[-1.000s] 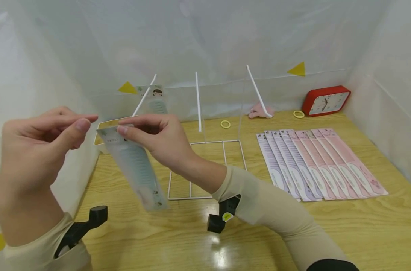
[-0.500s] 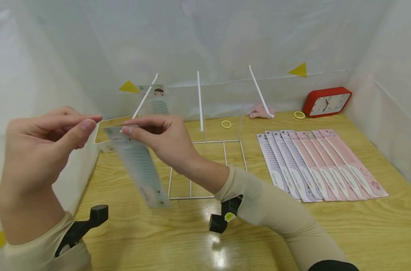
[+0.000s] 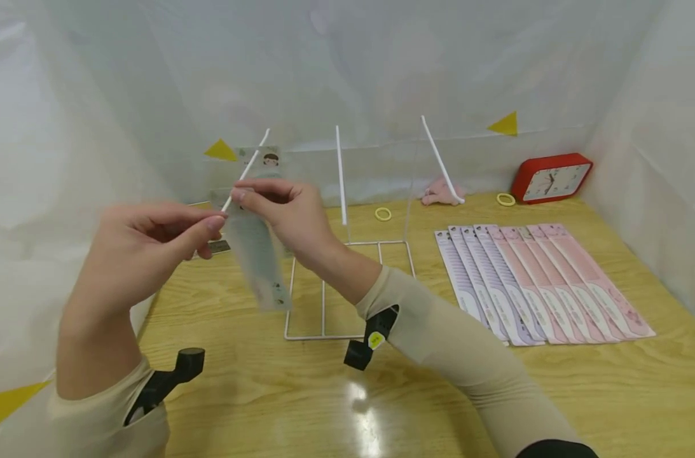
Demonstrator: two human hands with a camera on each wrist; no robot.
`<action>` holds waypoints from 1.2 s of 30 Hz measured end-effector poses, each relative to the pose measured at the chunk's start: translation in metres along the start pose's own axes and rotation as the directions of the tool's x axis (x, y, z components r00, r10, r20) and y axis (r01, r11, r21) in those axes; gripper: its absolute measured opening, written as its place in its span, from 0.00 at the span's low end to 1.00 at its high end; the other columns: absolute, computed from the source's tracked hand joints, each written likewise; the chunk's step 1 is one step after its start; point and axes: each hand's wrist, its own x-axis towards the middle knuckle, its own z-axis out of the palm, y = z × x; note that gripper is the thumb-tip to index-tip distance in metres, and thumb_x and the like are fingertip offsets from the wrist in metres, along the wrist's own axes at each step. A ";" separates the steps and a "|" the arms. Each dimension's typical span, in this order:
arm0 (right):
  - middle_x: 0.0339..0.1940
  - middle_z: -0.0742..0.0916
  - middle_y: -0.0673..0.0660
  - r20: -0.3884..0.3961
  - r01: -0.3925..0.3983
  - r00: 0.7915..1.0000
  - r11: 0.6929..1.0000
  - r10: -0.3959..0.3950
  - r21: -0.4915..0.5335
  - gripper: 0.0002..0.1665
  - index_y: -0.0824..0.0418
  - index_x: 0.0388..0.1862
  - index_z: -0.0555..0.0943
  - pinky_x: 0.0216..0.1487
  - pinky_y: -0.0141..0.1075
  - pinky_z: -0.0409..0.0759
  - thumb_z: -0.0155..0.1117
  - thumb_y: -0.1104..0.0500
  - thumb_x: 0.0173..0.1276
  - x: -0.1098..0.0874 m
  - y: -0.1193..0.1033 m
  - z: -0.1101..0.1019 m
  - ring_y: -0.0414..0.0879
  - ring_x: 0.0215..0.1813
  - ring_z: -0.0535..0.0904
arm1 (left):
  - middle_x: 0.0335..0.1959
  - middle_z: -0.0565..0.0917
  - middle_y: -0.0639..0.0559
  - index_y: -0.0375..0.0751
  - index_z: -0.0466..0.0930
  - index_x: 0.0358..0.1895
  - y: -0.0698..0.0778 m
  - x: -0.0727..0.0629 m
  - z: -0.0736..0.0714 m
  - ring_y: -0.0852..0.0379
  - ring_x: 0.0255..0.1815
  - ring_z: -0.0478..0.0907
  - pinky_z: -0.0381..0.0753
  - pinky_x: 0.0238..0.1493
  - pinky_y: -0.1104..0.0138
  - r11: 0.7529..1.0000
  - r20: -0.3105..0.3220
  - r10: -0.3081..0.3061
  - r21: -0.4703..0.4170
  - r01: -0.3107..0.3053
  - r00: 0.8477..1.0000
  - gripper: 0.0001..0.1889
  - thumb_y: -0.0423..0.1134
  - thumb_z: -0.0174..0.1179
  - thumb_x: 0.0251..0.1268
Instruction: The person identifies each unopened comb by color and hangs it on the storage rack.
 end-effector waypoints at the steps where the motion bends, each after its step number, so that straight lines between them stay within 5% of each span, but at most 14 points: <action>1: 0.45 0.91 0.56 -0.016 0.009 1.000 1.000 -0.009 0.002 0.14 0.63 0.49 0.88 0.43 0.31 0.82 0.70 0.59 0.67 0.003 0.001 0.000 0.39 0.43 0.84 | 0.28 0.89 0.60 0.32 0.89 0.41 0.001 0.000 0.001 0.62 0.24 0.84 0.80 0.30 0.76 0.999 0.007 -0.012 0.030 0.012 1.000 0.06 0.26 0.66 0.63; 11: 0.40 0.88 0.52 -0.203 0.040 0.978 0.997 -0.054 -0.073 0.11 0.60 0.46 0.89 0.41 0.27 0.79 0.70 0.58 0.68 0.040 0.012 -0.009 0.36 0.40 0.80 | 0.28 0.89 0.58 0.34 0.90 0.43 0.004 -0.001 0.002 0.60 0.28 0.85 0.82 0.32 0.73 0.997 0.069 -0.066 0.036 0.063 0.995 0.07 0.29 0.65 0.66; 20: 0.40 0.88 0.54 -0.249 0.058 0.966 0.997 -0.067 -0.045 0.12 0.60 0.48 0.88 0.39 0.28 0.79 0.71 0.60 0.67 0.047 0.019 -0.014 0.37 0.39 0.80 | 0.30 0.90 0.56 0.35 0.90 0.44 0.003 -0.004 0.003 0.60 0.28 0.86 0.82 0.32 0.72 0.998 0.083 -0.065 0.012 0.064 0.994 0.08 0.29 0.66 0.64; 24: 0.49 0.89 0.56 -0.284 0.157 0.945 0.987 -0.161 -0.035 0.17 0.63 0.54 0.85 0.54 0.29 0.80 0.71 0.62 0.66 0.042 0.022 -0.015 0.38 0.50 0.83 | 0.29 0.90 0.57 0.36 0.90 0.44 0.003 -0.004 0.004 0.60 0.28 0.85 0.82 0.32 0.72 0.998 0.076 -0.062 0.009 0.062 0.995 0.08 0.29 0.66 0.64; 29: 0.57 0.86 0.62 -0.287 0.354 0.888 0.933 -0.359 -0.069 0.20 0.70 0.56 0.82 0.70 0.31 0.71 0.70 0.65 0.66 0.033 0.025 -0.014 0.40 0.62 0.80 | 0.29 0.90 0.56 0.35 0.90 0.44 0.004 -0.003 0.005 0.60 0.28 0.85 0.82 0.33 0.72 0.997 0.075 -0.071 -0.001 0.071 0.995 0.08 0.29 0.67 0.63; 32: 0.55 0.85 0.67 -0.244 0.435 0.867 0.899 -0.434 -0.054 0.18 0.72 0.54 0.82 0.65 0.31 0.74 0.69 0.68 0.66 0.025 0.027 -0.012 0.41 0.58 0.80 | 0.29 0.90 0.56 0.36 0.90 0.44 0.005 -0.003 0.005 0.59 0.29 0.86 0.82 0.33 0.72 0.996 0.073 -0.092 0.004 0.092 0.993 0.08 0.30 0.67 0.64; 36: 0.47 0.86 0.65 -0.187 0.405 0.901 0.913 -0.391 0.041 0.15 0.73 0.51 0.82 0.48 0.31 0.81 0.68 0.69 0.66 0.008 0.023 -0.006 0.39 0.44 0.82 | 0.29 0.90 0.55 0.37 0.90 0.44 0.005 -0.003 0.005 0.59 0.29 0.85 0.82 0.33 0.72 0.995 0.072 -0.098 0.026 0.096 0.993 0.08 0.31 0.67 0.64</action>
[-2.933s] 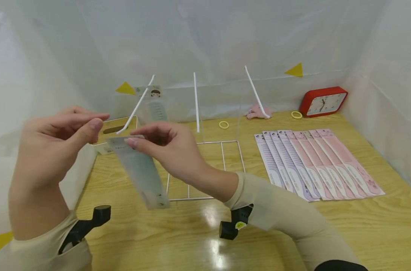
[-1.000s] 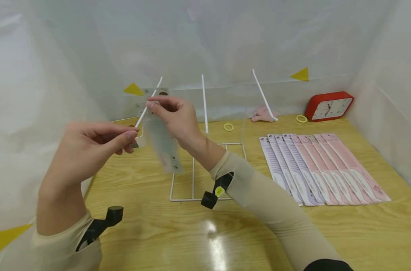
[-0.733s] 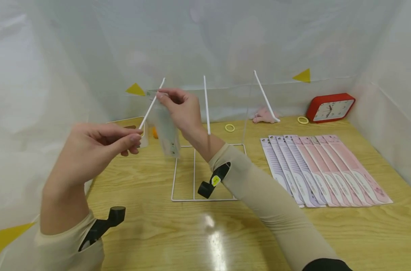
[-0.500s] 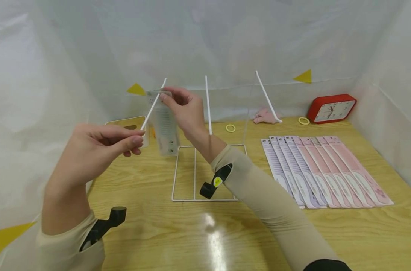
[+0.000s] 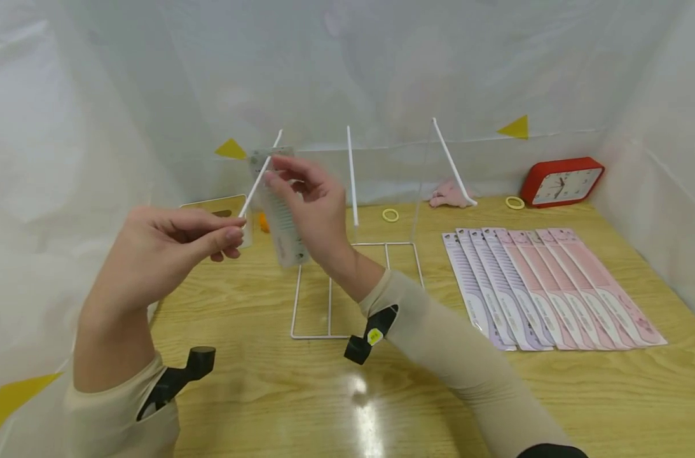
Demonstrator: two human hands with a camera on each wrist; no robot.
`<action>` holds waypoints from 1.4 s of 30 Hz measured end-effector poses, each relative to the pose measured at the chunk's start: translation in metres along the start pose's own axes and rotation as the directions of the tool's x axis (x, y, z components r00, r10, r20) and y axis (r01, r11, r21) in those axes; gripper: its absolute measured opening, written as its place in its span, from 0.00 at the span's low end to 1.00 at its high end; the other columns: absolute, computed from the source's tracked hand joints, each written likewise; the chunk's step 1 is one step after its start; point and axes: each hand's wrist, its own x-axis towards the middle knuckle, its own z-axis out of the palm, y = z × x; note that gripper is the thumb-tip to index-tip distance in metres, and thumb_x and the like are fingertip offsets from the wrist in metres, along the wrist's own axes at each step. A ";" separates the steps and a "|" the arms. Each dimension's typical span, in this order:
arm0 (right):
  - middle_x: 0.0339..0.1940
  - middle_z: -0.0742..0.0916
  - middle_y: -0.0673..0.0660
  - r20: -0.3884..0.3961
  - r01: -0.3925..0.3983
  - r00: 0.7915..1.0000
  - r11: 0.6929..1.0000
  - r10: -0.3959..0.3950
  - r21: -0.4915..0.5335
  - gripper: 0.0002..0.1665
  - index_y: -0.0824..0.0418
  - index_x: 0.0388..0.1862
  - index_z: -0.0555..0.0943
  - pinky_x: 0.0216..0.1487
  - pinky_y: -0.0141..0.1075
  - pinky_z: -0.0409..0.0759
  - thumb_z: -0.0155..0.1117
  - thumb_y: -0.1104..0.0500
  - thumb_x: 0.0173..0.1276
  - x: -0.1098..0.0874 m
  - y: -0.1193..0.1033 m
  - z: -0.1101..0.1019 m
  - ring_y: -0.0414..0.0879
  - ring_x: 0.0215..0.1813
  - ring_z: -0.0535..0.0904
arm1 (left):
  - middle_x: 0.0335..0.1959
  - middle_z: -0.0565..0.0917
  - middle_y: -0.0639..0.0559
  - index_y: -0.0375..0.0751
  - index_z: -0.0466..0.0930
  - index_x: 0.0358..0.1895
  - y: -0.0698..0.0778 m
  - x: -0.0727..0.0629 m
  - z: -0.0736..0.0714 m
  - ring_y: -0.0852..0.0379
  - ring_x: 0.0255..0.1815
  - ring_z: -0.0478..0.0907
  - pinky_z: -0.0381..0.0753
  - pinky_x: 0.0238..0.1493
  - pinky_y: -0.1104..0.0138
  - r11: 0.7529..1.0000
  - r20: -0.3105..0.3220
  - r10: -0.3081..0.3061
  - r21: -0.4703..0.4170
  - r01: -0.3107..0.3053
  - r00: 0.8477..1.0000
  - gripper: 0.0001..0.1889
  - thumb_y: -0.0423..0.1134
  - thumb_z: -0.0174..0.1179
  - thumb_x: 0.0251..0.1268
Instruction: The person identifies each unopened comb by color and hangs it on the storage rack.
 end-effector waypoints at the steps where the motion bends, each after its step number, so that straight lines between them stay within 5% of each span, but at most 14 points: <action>1: 0.45 0.87 0.63 0.013 -0.036 0.999 0.999 0.036 0.021 0.15 0.73 0.51 0.82 0.44 0.31 0.81 0.68 0.69 0.66 -0.004 -0.004 0.000 0.39 0.41 0.81 | 0.29 0.90 0.55 0.37 0.90 0.44 0.000 0.000 0.000 0.59 0.29 0.85 0.82 0.33 0.72 1.000 -0.001 0.002 0.005 -0.002 1.000 0.08 0.31 0.67 0.64; 7: 0.42 0.89 0.58 0.072 -0.284 0.957 0.957 0.280 0.056 0.14 0.72 0.50 0.83 0.44 0.28 0.81 0.68 0.67 0.67 -0.035 -0.027 -0.003 0.38 0.40 0.83 | 0.29 0.90 0.56 0.34 0.90 0.43 -0.003 0.001 0.000 0.60 0.29 0.84 0.82 0.33 0.73 1.000 -0.005 0.026 -0.016 -0.026 1.000 0.07 0.29 0.65 0.65; 13: 0.52 0.87 0.67 0.212 -0.467 0.867 0.884 0.451 0.030 0.17 0.74 0.54 0.81 0.57 0.37 0.83 0.66 0.70 0.67 -0.074 -0.047 -0.026 0.39 0.47 0.85 | 0.28 0.88 0.55 0.31 0.89 0.42 -0.004 -0.002 0.002 0.60 0.28 0.83 0.81 0.32 0.73 0.997 -0.015 0.046 -0.069 -0.047 0.999 0.06 0.26 0.64 0.65; 17: 0.53 0.86 0.69 0.309 -0.527 0.804 0.850 0.507 -0.023 0.18 0.76 0.53 0.81 0.55 0.39 0.84 0.68 0.70 0.65 -0.103 -0.059 -0.051 0.40 0.48 0.86 | 0.27 0.89 0.54 0.31 0.89 0.42 -0.005 -0.004 0.003 0.60 0.27 0.83 0.81 0.31 0.73 0.993 -0.027 0.034 -0.115 -0.037 0.999 0.07 0.26 0.64 0.65; 22: 0.53 0.86 0.70 0.339 -0.540 0.772 0.836 0.538 -0.097 0.20 0.73 0.53 0.82 0.52 0.37 0.85 0.72 0.66 0.63 -0.127 -0.064 -0.087 0.41 0.49 0.86 | 0.30 0.90 0.54 0.29 0.88 0.43 -0.008 -0.005 0.004 0.60 0.28 0.86 0.83 0.33 0.73 0.979 -0.038 0.028 -0.202 -0.035 0.999 0.07 0.25 0.65 0.63; 32: 0.50 0.88 0.59 0.297 -0.454 0.771 0.813 0.564 -0.365 0.18 0.67 0.53 0.84 0.46 0.35 0.86 0.71 0.63 0.65 -0.129 -0.040 -0.173 0.41 0.46 0.86 | 0.32 0.91 0.52 0.22 0.86 0.41 -0.016 -0.004 0.009 0.60 0.27 0.86 0.83 0.32 0.74 0.922 -0.086 0.084 -0.371 -0.110 0.993 0.08 0.20 0.65 0.59; 39: 0.46 0.90 0.50 0.248 -0.353 0.813 0.785 0.527 -0.509 0.16 0.66 0.52 0.85 0.45 0.33 0.85 0.71 0.64 0.65 -0.109 -0.012 -0.234 0.39 0.45 0.86 | 0.32 0.91 0.51 0.21 0.86 0.41 -0.024 -0.001 0.011 0.59 0.28 0.87 0.84 0.32 0.73 0.901 -0.106 0.136 -0.401 -0.167 0.985 0.08 0.18 0.64 0.59; 42: 0.48 0.90 0.57 0.219 -0.354 0.815 0.761 0.536 -0.544 0.17 0.66 0.52 0.85 0.45 0.31 0.85 0.72 0.63 0.65 -0.100 0.000 -0.255 0.37 0.45 0.86 | 0.33 0.91 0.50 0.18 0.85 0.41 -0.027 0.000 0.012 0.59 0.28 0.87 0.85 0.33 0.72 0.885 -0.100 0.151 -0.430 -0.180 0.983 0.08 0.16 0.63 0.58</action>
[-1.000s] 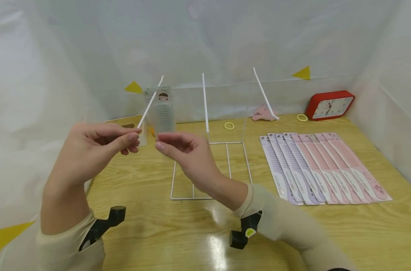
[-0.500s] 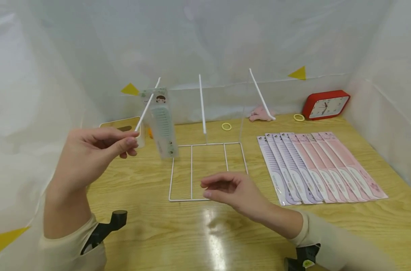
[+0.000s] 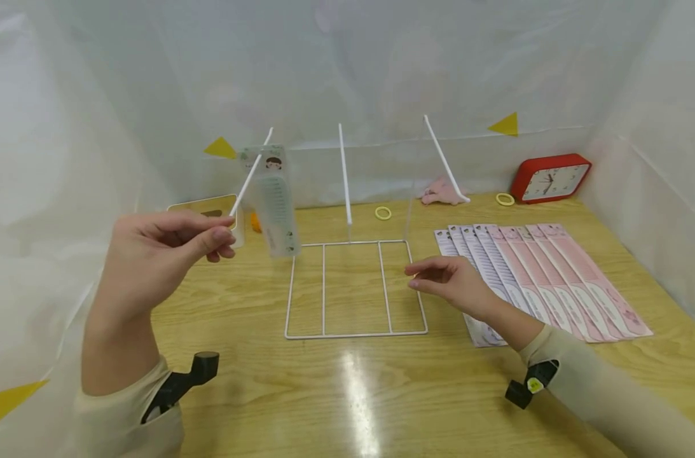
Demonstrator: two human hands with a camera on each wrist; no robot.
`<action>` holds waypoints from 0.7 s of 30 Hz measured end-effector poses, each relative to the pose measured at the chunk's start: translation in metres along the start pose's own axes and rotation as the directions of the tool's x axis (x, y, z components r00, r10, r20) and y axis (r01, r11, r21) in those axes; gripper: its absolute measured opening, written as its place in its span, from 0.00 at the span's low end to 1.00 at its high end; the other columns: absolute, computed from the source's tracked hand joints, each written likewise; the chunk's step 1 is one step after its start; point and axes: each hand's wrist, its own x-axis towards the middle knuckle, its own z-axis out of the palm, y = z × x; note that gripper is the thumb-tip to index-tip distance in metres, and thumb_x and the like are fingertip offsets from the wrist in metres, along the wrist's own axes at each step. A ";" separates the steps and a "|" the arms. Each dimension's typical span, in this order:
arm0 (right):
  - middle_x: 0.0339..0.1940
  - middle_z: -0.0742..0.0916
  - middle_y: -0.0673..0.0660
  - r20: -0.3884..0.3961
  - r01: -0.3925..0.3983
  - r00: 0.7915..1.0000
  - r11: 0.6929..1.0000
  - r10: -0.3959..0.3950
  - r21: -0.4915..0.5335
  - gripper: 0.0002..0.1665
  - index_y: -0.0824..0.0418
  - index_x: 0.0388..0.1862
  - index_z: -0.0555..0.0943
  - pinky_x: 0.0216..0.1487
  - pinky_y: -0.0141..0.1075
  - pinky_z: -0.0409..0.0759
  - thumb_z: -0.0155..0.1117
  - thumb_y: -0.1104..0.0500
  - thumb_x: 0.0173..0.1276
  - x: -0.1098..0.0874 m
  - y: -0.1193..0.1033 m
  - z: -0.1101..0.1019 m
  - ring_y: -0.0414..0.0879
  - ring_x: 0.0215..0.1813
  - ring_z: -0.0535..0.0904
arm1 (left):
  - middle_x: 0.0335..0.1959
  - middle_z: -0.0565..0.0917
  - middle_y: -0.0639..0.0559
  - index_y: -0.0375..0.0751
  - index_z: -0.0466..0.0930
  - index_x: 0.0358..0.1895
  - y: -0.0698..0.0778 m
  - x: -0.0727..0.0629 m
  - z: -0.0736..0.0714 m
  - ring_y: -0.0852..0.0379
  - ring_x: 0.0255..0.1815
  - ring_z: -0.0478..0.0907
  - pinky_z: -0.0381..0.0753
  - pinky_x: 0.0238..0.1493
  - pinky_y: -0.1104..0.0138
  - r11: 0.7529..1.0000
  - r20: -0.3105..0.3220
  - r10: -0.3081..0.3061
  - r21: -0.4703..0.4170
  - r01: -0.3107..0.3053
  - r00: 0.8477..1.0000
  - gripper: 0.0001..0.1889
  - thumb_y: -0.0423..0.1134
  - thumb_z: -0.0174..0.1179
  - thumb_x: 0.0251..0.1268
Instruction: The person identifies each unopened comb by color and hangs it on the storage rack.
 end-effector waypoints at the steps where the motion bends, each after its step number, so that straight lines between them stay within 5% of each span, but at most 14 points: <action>1: 0.49 0.89 0.60 -0.005 -0.011 1.000 1.000 0.011 -0.008 0.18 0.67 0.52 0.85 0.45 0.31 0.85 0.72 0.62 0.65 0.003 0.006 -0.005 0.37 0.45 0.86 | 0.33 0.91 0.50 0.17 0.84 0.41 0.000 0.000 0.000 0.58 0.28 0.87 0.85 0.33 0.72 1.000 0.002 0.000 -0.002 0.000 1.000 0.08 0.16 0.63 0.58; 11: 0.56 0.86 0.66 -0.003 -0.174 0.984 0.967 0.177 -0.186 0.24 0.68 0.60 0.81 0.44 0.28 0.82 0.70 0.57 0.68 0.038 0.047 -0.054 0.34 0.45 0.85 | 0.31 0.90 0.46 0.17 0.84 0.42 0.002 -0.005 0.007 0.57 0.28 0.87 0.84 0.33 0.71 1.000 -0.049 0.030 -0.002 -0.030 0.998 0.08 0.16 0.60 0.60; 21: 0.60 0.85 0.64 -0.015 -0.159 0.985 0.889 0.169 -0.430 0.25 0.64 0.62 0.80 0.38 0.28 0.76 0.70 0.57 0.68 0.073 0.062 -0.096 0.48 0.43 0.79 | 0.32 0.90 0.45 0.14 0.82 0.44 -0.006 -0.014 0.018 0.57 0.29 0.87 0.84 0.32 0.71 0.994 -0.116 0.080 -0.067 -0.088 0.990 0.09 0.15 0.58 0.61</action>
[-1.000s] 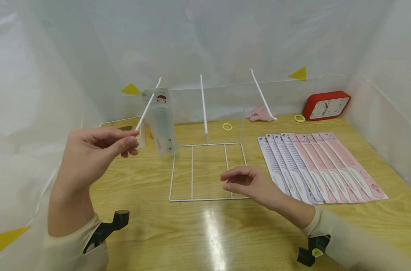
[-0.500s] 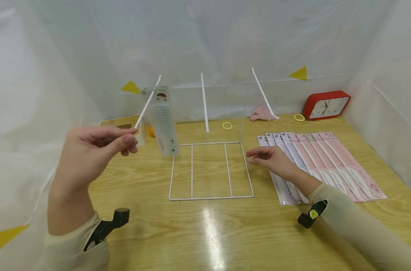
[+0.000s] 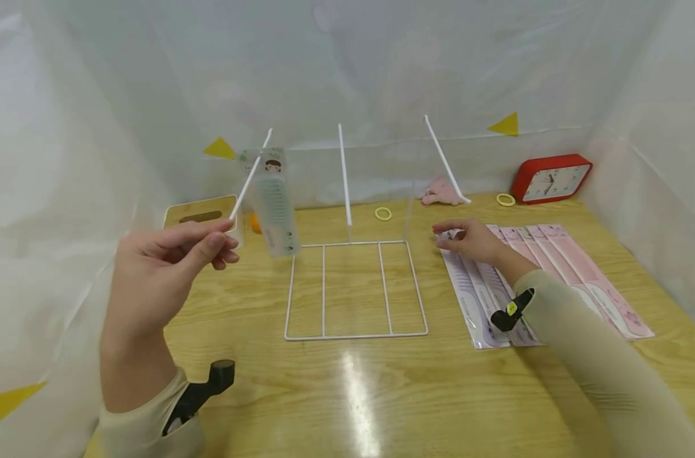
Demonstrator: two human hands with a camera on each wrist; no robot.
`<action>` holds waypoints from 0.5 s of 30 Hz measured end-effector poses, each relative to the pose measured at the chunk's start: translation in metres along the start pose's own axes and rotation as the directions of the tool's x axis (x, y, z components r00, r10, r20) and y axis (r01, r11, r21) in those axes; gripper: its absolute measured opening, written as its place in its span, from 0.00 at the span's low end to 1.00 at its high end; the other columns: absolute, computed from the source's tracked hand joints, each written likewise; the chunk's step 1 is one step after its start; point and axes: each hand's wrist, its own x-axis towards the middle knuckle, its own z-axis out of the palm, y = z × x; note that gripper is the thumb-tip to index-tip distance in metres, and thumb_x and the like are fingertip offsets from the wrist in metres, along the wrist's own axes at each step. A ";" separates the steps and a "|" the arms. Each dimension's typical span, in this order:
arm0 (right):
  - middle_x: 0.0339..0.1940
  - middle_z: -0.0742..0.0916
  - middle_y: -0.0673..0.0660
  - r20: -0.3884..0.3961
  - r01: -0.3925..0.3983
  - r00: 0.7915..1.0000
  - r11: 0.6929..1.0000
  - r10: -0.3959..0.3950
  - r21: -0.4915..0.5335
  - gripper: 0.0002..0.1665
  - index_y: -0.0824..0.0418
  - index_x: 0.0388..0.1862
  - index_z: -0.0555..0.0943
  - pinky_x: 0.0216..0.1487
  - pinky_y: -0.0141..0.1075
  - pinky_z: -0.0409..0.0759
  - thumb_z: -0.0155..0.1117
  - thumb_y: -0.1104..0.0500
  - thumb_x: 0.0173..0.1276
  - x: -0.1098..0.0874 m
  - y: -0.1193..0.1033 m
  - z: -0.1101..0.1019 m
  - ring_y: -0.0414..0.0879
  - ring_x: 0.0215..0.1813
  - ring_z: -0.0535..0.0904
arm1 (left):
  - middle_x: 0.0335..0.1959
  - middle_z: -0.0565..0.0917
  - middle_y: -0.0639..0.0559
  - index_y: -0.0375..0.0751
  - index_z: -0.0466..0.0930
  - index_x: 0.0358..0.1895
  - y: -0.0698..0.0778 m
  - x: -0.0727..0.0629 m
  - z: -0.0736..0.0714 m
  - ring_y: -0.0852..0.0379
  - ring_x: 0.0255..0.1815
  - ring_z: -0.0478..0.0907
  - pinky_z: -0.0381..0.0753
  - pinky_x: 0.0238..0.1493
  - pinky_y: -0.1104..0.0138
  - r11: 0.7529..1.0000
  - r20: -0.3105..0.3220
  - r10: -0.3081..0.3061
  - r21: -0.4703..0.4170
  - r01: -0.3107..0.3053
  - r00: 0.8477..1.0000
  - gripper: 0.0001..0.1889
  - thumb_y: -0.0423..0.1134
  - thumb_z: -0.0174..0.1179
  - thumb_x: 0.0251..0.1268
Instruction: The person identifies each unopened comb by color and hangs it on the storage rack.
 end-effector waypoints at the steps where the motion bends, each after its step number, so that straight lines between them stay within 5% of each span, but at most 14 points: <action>1: 0.61 0.84 0.65 0.004 0.002 1.000 1.000 -0.002 -0.013 0.26 0.65 0.63 0.80 0.40 0.29 0.76 0.70 0.58 0.68 0.003 0.002 -0.002 0.51 0.44 0.79 | 0.32 0.90 0.45 0.14 0.82 0.44 -0.002 -0.001 0.000 0.57 0.29 0.87 0.84 0.32 0.71 1.000 -0.008 0.009 -0.010 -0.009 1.000 0.09 0.14 0.58 0.61; 8: 0.63 0.82 0.66 0.049 0.008 0.999 0.996 -0.004 -0.090 0.30 0.66 0.66 0.77 0.52 0.40 0.73 0.71 0.62 0.65 0.017 0.017 -0.007 0.54 0.56 0.77 | 0.34 0.90 0.43 0.11 0.80 0.45 -0.012 -0.002 0.001 0.56 0.29 0.87 0.85 0.33 0.71 0.996 -0.046 0.068 -0.058 -0.071 0.997 0.10 0.13 0.56 0.61; 15: 0.61 0.82 0.66 0.054 -0.030 0.998 0.991 0.037 -0.127 0.29 0.65 0.65 0.78 0.37 0.32 0.71 0.71 0.62 0.66 0.022 0.019 -0.007 0.49 0.41 0.73 | 0.33 0.90 0.43 0.11 0.80 0.45 -0.013 0.000 0.004 0.56 0.29 0.87 0.84 0.33 0.71 0.996 -0.077 0.063 -0.057 -0.067 0.995 0.10 0.13 0.57 0.61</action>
